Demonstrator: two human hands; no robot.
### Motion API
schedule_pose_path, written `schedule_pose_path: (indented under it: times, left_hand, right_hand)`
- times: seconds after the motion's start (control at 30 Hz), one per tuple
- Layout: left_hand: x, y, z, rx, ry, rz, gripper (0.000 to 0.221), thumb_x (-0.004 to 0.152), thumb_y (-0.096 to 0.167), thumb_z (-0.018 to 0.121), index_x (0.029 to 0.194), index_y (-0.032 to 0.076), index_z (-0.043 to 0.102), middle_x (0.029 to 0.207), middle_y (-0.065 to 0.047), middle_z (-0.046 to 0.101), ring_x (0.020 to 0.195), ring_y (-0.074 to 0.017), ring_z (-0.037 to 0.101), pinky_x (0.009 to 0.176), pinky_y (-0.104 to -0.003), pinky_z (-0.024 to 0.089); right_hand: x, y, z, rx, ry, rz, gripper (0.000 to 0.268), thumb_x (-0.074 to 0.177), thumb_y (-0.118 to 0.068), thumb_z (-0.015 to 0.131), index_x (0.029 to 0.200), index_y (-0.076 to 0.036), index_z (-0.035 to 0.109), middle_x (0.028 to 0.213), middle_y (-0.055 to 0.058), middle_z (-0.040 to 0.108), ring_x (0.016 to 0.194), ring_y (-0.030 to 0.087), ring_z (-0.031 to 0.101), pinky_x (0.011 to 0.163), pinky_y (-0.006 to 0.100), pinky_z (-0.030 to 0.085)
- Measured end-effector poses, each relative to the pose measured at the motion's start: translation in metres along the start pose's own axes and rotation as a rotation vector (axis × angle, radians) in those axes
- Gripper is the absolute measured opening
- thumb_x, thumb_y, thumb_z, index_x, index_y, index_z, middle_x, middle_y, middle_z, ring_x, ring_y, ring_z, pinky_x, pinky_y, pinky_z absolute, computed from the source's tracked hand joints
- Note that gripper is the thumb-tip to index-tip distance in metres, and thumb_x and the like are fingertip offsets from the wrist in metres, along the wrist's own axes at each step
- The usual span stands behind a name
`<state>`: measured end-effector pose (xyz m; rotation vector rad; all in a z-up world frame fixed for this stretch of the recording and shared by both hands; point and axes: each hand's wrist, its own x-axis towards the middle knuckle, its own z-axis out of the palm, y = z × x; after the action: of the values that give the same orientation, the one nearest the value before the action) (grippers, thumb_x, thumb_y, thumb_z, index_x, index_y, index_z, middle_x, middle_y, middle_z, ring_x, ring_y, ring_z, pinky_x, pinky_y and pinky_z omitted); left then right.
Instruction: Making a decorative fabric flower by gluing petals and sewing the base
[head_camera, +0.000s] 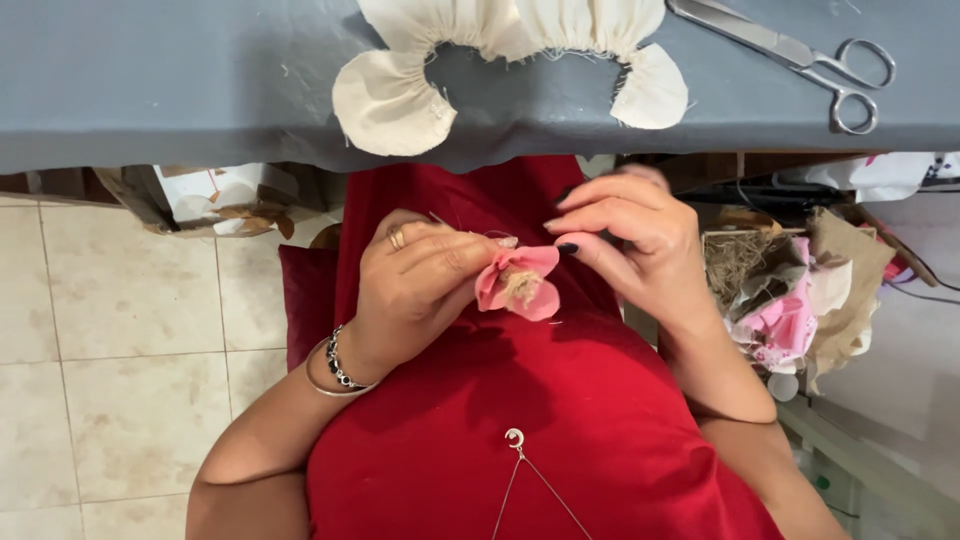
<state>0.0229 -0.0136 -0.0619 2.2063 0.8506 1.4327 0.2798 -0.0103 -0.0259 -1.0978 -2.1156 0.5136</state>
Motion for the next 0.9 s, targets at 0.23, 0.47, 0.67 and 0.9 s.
schedule_pose_path:
  times: [0.23, 0.47, 0.67, 0.9]
  left_hand:
    - [-0.006, -0.001, 0.001, -0.002, 0.039, -0.081, 0.015, 0.090, 0.017, 0.082, 0.105, 0.017, 0.079, 0.098, 0.004, 0.077, 0.084, -0.0195, 0.073, 0.080, -0.034, 0.056]
    - [-0.005, 0.000, -0.002, 0.000, 0.002, -0.085, 0.009, 0.092, 0.015, 0.080, 0.101, 0.016, 0.078, 0.096, 0.000, 0.077, 0.083, -0.0230, 0.074, 0.077, -0.035, 0.057]
    - [-0.005, 0.003, -0.001, -0.066, -0.009, -0.142, 0.009, 0.090, 0.014, 0.082, 0.098, 0.016, 0.078, 0.094, -0.001, 0.077, 0.083, -0.0249, 0.074, 0.078, -0.036, 0.058]
    - [-0.018, -0.007, 0.007, -0.138, -0.017, -0.259, 0.015, 0.087, 0.014, 0.084, 0.099, 0.018, 0.077, 0.091, 0.002, 0.076, 0.081, -0.0248, 0.074, 0.075, -0.035, 0.059]
  right_hand:
    - [-0.001, -0.016, 0.018, 0.590, 0.039, 0.127, 0.041, 0.088, -0.034, 0.076, 0.098, 0.005, 0.077, 0.084, 0.013, 0.071, 0.077, 0.018, 0.066, 0.079, 0.036, 0.058]
    - [0.015, -0.039, 0.018, 0.535, 0.041, 0.136, 0.018, 0.093, -0.014, 0.070, 0.094, 0.004, 0.075, 0.076, 0.011, 0.068, 0.073, 0.013, 0.063, 0.071, 0.032, 0.055]
    - [0.015, -0.034, 0.014, 0.435, 0.049, 0.223, 0.008, 0.089, -0.007, 0.074, 0.083, -0.002, 0.076, 0.064, 0.003, 0.072, 0.059, 0.013, 0.062, 0.067, 0.026, 0.055]
    - [0.002, -0.019, 0.011, 0.404, 0.064, 0.213, 0.017, 0.092, -0.017, 0.074, 0.079, -0.004, 0.076, 0.065, 0.003, 0.068, 0.058, 0.015, 0.060, 0.066, 0.027, 0.055]
